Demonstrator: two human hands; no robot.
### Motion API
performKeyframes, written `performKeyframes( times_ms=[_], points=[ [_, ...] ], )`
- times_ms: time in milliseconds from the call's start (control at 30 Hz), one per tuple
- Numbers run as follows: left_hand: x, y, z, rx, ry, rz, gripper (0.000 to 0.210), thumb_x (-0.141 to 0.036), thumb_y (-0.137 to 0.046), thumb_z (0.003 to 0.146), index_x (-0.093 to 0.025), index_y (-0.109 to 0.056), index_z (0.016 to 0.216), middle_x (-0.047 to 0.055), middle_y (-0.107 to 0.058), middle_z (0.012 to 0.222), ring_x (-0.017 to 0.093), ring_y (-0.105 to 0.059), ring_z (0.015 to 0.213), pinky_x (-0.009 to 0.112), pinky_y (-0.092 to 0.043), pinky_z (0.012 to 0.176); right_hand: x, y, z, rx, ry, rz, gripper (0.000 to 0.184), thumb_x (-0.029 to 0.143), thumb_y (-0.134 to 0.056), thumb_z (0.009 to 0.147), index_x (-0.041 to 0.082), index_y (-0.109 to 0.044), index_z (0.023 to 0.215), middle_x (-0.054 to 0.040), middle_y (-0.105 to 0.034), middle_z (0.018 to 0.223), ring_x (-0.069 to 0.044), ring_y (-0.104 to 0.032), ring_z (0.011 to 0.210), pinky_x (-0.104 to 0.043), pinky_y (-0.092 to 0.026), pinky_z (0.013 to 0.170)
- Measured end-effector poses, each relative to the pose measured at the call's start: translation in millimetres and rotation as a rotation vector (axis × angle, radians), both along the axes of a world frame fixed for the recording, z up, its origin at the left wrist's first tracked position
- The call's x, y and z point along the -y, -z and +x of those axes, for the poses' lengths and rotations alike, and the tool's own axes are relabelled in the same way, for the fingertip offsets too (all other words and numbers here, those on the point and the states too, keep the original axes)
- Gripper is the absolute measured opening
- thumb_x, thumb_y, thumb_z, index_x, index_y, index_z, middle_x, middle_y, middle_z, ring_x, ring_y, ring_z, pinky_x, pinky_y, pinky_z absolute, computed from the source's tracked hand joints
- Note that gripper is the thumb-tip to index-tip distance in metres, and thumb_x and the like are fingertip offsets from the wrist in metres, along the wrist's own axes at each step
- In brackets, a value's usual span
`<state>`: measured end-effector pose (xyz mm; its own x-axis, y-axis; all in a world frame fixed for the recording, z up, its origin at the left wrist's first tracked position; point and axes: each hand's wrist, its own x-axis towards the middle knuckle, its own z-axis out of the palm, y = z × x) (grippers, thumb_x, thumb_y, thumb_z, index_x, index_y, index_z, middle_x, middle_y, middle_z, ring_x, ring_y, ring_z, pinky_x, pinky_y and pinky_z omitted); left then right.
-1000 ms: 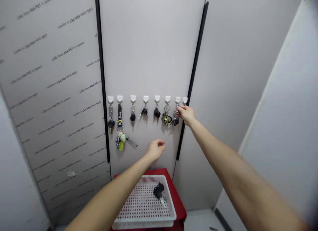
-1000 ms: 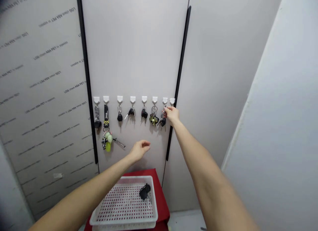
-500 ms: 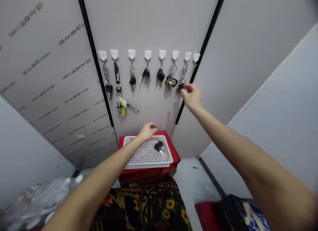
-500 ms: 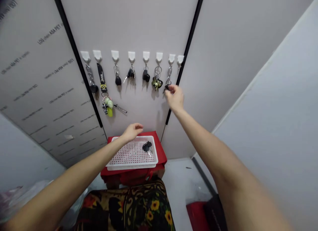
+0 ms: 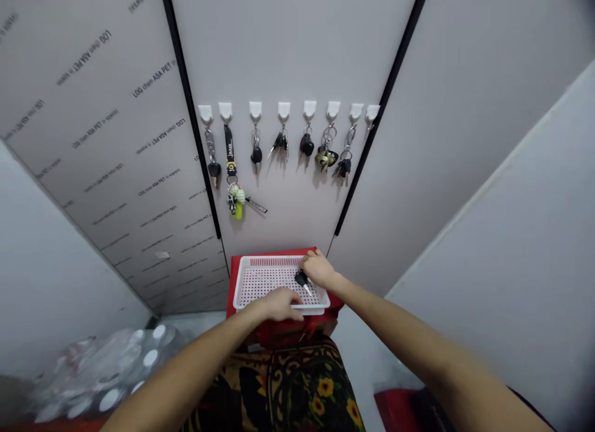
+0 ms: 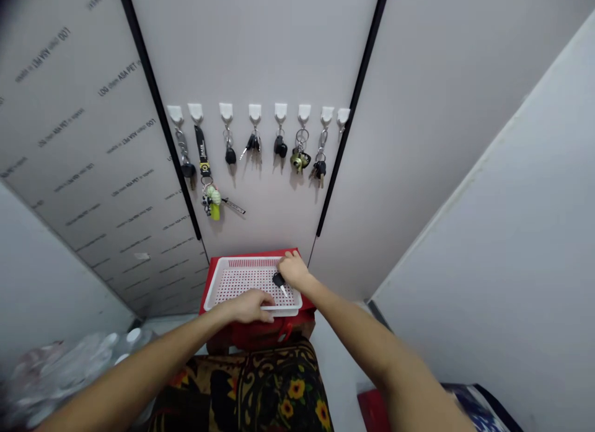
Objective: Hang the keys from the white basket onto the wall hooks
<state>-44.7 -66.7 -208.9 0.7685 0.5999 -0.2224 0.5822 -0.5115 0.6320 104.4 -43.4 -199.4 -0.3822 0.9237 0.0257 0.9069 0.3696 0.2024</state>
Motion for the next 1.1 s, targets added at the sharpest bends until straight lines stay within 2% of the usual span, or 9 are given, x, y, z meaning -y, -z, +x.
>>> performKeyframes(
  times_ms=[100, 200, 300, 367, 500, 633, 733, 900, 1100],
  points=[
    [8, -3.7, 2, -0.078, -0.008, 0.139, 0.021, -0.027, -0.044, 0.060, -0.019, -0.058, 0.075, 0.002, -0.059, 0.074, 0.014, -0.049, 0.065, 0.022, -0.034, 0.058, -1, -3.7, -1, -0.089, 0.031, 0.006, 0.019, 0.018, -0.038, 0.068, 0.013, -0.057, 0.065, -0.0088, -0.058, 0.073, -0.019, -0.046, 0.076, -0.031, -0.029, 0.065],
    [12, -1.0, 6, -0.051, -0.084, 0.167, 0.022, -0.026, -0.042, 0.061, -0.020, -0.058, 0.074, 0.003, -0.059, 0.075, 0.016, -0.050, 0.068, 0.023, -0.034, 0.058, 0, -14.6, 3, -0.323, 0.096, -0.021, 0.019, 0.019, -0.037, 0.068, 0.015, -0.055, 0.067, -0.0054, -0.058, 0.070, -0.013, -0.048, 0.067, -0.024, -0.031, 0.060],
    [8, 1.1, 13, 0.042, -0.129, 0.120, 0.023, -0.026, -0.044, 0.059, -0.019, -0.057, 0.076, 0.002, -0.059, 0.076, 0.015, -0.050, 0.068, 0.023, -0.035, 0.060, -2, -37.9, 15, -0.640, 0.129, -0.048, 0.019, 0.021, -0.037, 0.067, 0.014, -0.054, 0.067, -0.0016, -0.056, 0.060, -0.009, -0.047, 0.055, -0.019, -0.033, 0.052],
    [-1, -6.7, 21, 0.147, -0.177, 0.111, 0.026, -0.026, -0.044, 0.059, -0.017, -0.056, 0.080, 0.002, -0.058, 0.077, 0.015, -0.050, 0.069, 0.023, -0.036, 0.062, -6, -62.2, 27, -0.871, 0.152, -0.036, 0.018, 0.023, -0.038, 0.066, 0.013, -0.052, 0.066, -0.0001, -0.054, 0.055, -0.008, -0.047, 0.050, -0.019, -0.035, 0.050],
    [-28, -54.7, 37, 0.395, -0.311, 0.138, 0.031, -0.026, -0.040, 0.062, -0.013, -0.052, 0.087, 0.006, -0.057, 0.083, 0.014, -0.049, 0.074, 0.024, -0.036, 0.068, -16, -127.3, 56, -1.217, 0.223, 0.090, 0.013, 0.023, -0.042, 0.062, 0.013, -0.050, 0.063, 0.0030, -0.049, 0.048, -0.006, -0.044, 0.042, -0.018, -0.037, 0.045],
    [-48, -111.6, 48, 0.564, -0.371, 0.138, 0.031, -0.024, -0.040, 0.063, -0.010, -0.050, 0.088, 0.007, -0.055, 0.085, 0.013, -0.049, 0.074, 0.024, -0.036, 0.069, -27, -194.2, 85, -1.363, 0.302, 0.330, 0.008, 0.019, -0.045, 0.060, 0.013, -0.051, 0.061, 0.0039, -0.048, 0.047, -0.004, -0.042, 0.038, -0.018, -0.038, 0.043],
    [-56, -131.5, 50, 0.631, -0.403, 0.136, 0.028, -0.022, -0.042, 0.062, -0.010, -0.051, 0.085, 0.007, -0.055, 0.081, 0.012, -0.048, 0.072, 0.024, -0.036, 0.068, -37, -231.5, 101, -1.423, 0.351, 0.485, 0.006, 0.016, -0.046, 0.060, 0.013, -0.050, 0.059, 0.0039, -0.047, 0.045, -0.003, -0.041, 0.036, -0.017, -0.038, 0.041],
    [-61, -126.2, 41, 0.668, -0.467, 0.024, 0.025, -0.020, -0.043, 0.060, -0.010, -0.051, 0.080, 0.005, -0.054, 0.072, 0.011, -0.047, 0.066, 0.022, -0.036, 0.060, -55, -259.5, 112, -1.420, 0.435, 0.609, 0.005, 0.013, -0.046, 0.060, 0.013, -0.049, 0.057, 0.0037, -0.044, 0.043, -0.003, -0.041, 0.037, -0.016, -0.037, 0.039],
    [-69, -113.1, 14, 0.688, -0.565, -0.074, 0.022, -0.019, -0.044, 0.057, -0.010, -0.050, 0.076, 0.003, -0.052, 0.068, 0.009, -0.046, 0.061, 0.021, -0.034, 0.054, -72, -256.1, 117, -1.367, 0.572, 0.670, 0.006, 0.011, -0.044, 0.060, 0.013, -0.047, 0.055, 0.0037, -0.042, 0.042, -0.005, -0.042, 0.038, -0.018, -0.038, 0.040]
  ],
)
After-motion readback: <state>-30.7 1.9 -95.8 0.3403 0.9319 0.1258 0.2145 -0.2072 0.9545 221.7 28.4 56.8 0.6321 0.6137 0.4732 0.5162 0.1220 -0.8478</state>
